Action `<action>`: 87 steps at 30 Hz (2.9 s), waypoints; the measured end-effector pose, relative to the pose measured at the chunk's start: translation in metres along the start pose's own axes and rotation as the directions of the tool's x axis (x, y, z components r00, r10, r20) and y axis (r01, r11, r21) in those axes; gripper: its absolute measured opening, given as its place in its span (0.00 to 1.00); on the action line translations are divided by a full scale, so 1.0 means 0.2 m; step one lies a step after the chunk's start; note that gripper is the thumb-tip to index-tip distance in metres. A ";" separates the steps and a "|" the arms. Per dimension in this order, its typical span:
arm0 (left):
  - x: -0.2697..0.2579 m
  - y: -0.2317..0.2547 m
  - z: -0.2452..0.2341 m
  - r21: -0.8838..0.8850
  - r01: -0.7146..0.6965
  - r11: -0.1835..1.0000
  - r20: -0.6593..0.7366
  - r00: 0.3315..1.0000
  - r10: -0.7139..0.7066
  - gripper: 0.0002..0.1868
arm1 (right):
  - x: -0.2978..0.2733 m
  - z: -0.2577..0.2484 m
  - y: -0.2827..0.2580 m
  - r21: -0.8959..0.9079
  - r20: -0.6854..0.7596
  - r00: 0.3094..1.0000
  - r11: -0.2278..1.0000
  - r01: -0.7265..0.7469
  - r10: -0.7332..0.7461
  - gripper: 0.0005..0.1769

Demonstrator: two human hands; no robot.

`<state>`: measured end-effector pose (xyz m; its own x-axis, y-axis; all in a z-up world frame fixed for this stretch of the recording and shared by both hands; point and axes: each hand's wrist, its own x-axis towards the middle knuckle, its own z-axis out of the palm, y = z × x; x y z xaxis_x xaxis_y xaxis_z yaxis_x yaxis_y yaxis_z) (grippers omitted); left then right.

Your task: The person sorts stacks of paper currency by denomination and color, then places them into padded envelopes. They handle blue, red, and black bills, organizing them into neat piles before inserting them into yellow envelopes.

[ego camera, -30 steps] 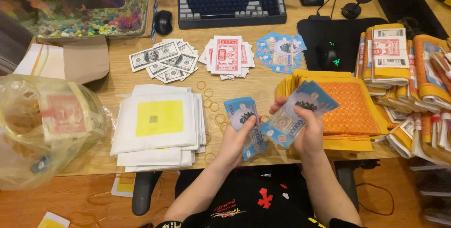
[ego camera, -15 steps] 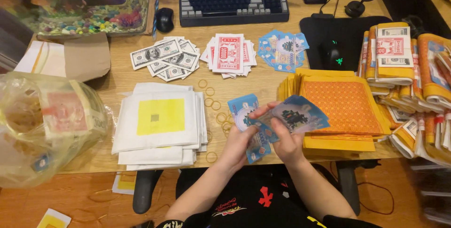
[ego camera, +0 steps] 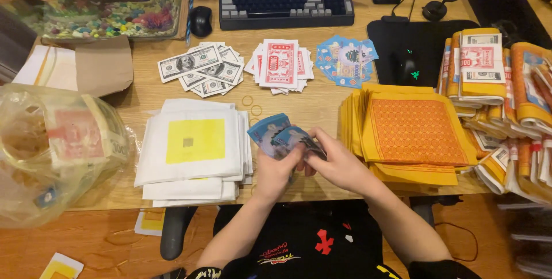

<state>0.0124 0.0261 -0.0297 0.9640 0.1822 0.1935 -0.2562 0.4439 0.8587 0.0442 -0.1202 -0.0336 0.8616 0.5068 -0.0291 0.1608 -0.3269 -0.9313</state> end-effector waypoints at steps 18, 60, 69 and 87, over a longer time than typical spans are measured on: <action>0.07 -0.26 -0.11 -0.346 0.338 0.875 -0.160 0.898 -0.411 0.12 | 0.61 -1.04 0.05 -0.384 -0.429 0.894 0.871 -0.307 0.126 0.10; -0.04 -0.32 -0.04 -0.238 0.282 0.929 -0.084 0.947 -0.309 0.13 | -0.27 -0.13 0.15 0.206 -0.581 0.814 0.970 0.125 0.018 0.09; -0.08 -0.40 -0.01 0.068 0.239 0.969 -0.013 0.971 -0.238 0.18 | -0.22 -0.04 0.11 0.206 -0.496 0.868 0.974 0.099 0.017 0.18; -0.03 -0.14 0.05 -0.033 0.236 0.971 -0.078 0.968 -0.238 0.13 | -0.26 -0.08 0.10 0.282 -0.521 0.852 0.952 0.122 0.046 0.18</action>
<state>0.0144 0.0037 -0.0510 0.9888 0.1388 -0.0542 -0.0233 0.5034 0.8638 0.0104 -0.1654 -0.0457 0.9926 0.0014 0.1218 0.1218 -0.0240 -0.9923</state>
